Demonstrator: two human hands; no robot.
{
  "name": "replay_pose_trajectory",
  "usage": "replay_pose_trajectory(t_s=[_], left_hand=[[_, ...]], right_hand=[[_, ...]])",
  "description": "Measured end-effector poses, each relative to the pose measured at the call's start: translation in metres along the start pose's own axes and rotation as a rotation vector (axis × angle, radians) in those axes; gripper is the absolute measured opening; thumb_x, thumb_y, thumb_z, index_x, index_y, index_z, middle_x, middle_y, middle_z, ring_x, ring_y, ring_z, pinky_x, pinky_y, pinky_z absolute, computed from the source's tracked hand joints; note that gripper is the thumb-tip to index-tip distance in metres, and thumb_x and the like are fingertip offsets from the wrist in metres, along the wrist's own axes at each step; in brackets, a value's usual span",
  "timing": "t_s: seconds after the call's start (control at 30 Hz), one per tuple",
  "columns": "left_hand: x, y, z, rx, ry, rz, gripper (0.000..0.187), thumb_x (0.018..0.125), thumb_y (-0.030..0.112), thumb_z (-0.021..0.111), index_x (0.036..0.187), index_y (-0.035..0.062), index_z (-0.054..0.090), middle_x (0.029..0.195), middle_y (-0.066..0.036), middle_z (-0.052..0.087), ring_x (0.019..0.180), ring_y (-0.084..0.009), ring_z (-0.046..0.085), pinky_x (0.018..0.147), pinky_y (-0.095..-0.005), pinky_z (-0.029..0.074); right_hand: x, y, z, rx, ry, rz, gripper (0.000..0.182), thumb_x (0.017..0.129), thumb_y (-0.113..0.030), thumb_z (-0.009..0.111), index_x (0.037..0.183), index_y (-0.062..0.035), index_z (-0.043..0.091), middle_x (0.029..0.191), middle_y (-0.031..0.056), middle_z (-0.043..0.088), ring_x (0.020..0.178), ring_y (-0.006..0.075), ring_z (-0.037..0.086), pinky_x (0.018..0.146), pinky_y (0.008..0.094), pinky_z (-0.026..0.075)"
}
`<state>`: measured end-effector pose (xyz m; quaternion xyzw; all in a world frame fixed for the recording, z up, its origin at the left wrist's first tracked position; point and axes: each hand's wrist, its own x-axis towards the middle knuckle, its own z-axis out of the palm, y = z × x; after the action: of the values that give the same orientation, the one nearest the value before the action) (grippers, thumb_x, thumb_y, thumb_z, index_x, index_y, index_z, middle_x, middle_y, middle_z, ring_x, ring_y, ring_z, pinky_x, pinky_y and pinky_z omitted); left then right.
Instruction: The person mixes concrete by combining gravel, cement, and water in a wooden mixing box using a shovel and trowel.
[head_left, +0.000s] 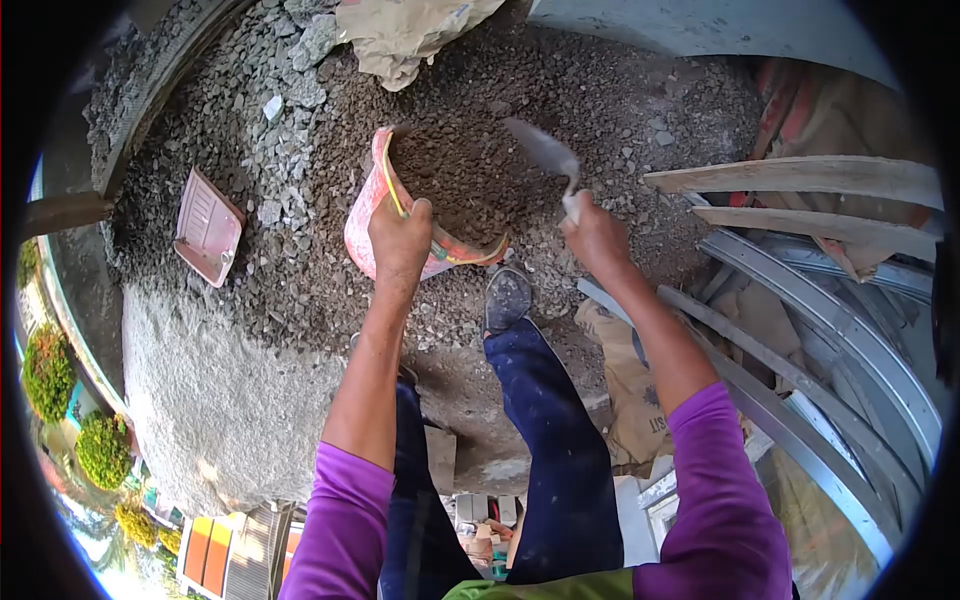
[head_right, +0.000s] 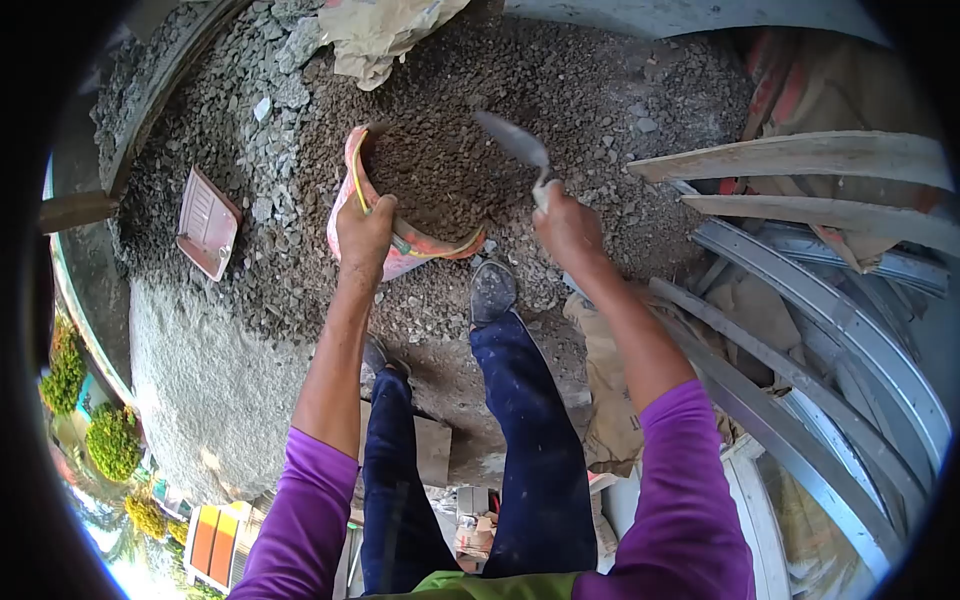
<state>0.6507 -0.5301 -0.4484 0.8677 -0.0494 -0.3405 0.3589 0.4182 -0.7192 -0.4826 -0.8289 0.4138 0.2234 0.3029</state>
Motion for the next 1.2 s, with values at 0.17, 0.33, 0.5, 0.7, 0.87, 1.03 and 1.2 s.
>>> replay_pose_trajectory(t_s=[0.17,0.33,0.5,0.7,0.87,1.03,1.2], left_hand=[[-0.036,0.016,-0.004,-0.124,-0.056,0.040,0.014,0.086,0.008,0.061,0.090,-0.0053,0.065,0.076,-0.010,0.067,0.072,-0.0178,0.063,0.070,-0.0361,0.052],[-0.023,0.069,-0.020,-0.171,-0.105,0.028,0.015,0.088,0.010,0.063,0.082,-0.0026,0.060,0.067,-0.006,0.060,0.063,-0.0161,0.056,0.060,-0.0374,0.048],[0.025,0.081,0.033,-0.119,-0.152,0.163,0.017,0.087,0.013,0.062,0.080,-0.0026,0.059,0.067,-0.015,0.064,0.061,-0.0227,0.063,0.062,-0.0395,0.051],[0.040,0.093,0.064,-0.059,-0.062,0.211,0.016,0.085,0.012,0.057,0.082,-0.0038,0.060,0.068,-0.018,0.065,0.065,-0.0275,0.068,0.064,-0.0412,0.053],[0.032,0.094,0.057,-0.053,-0.070,0.177,0.016,0.084,0.012,0.060,0.078,-0.0030,0.058,0.069,-0.017,0.066,0.064,-0.0274,0.068,0.064,-0.0413,0.053],[0.031,0.096,0.058,0.023,-0.057,0.167,0.021,0.087,0.016,0.064,0.079,-0.0021,0.058,0.069,-0.018,0.066,0.066,-0.0299,0.068,0.066,-0.0418,0.053],[0.027,0.082,0.057,-0.046,-0.074,0.179,0.018,0.087,0.014,0.062,0.080,-0.0015,0.057,0.066,-0.016,0.064,0.063,-0.0279,0.069,0.065,-0.0400,0.053]], right_hand=[[-0.014,0.029,-0.031,0.115,0.306,0.431,0.041,0.093,-0.032,0.062,0.117,-0.0013,0.051,0.094,0.0303,0.071,0.091,0.0497,0.069,0.080,0.0571,0.055],[0.008,0.049,-0.041,0.262,0.599,0.473,0.051,0.094,-0.031,0.060,0.128,0.0057,0.048,0.095,0.0338,0.070,0.096,0.0512,0.068,0.087,0.0559,0.055],[0.116,0.086,-0.067,0.461,0.503,0.438,0.033,0.088,-0.021,0.067,0.104,0.0077,0.063,0.091,0.0271,0.072,0.088,0.0429,0.072,0.078,0.0492,0.056],[0.125,0.098,-0.020,0.485,0.317,0.345,0.034,0.089,-0.026,0.067,0.107,0.0023,0.064,0.091,0.0217,0.073,0.085,0.0392,0.073,0.079,0.0484,0.056],[0.050,0.060,-0.038,0.052,0.118,0.164,0.049,0.089,-0.033,0.068,0.124,-0.0005,0.058,0.107,0.0273,0.072,0.105,0.0451,0.069,0.093,0.0507,0.053],[0.142,0.086,-0.027,0.177,0.217,0.307,0.047,0.089,-0.033,0.069,0.122,-0.0008,0.062,0.113,0.0276,0.071,0.110,0.0430,0.068,0.095,0.0489,0.053],[0.142,0.053,0.019,0.345,0.023,0.174,0.045,0.087,-0.031,0.070,0.118,0.0007,0.063,0.113,0.0273,0.071,0.111,0.0422,0.068,0.093,0.0489,0.053]])
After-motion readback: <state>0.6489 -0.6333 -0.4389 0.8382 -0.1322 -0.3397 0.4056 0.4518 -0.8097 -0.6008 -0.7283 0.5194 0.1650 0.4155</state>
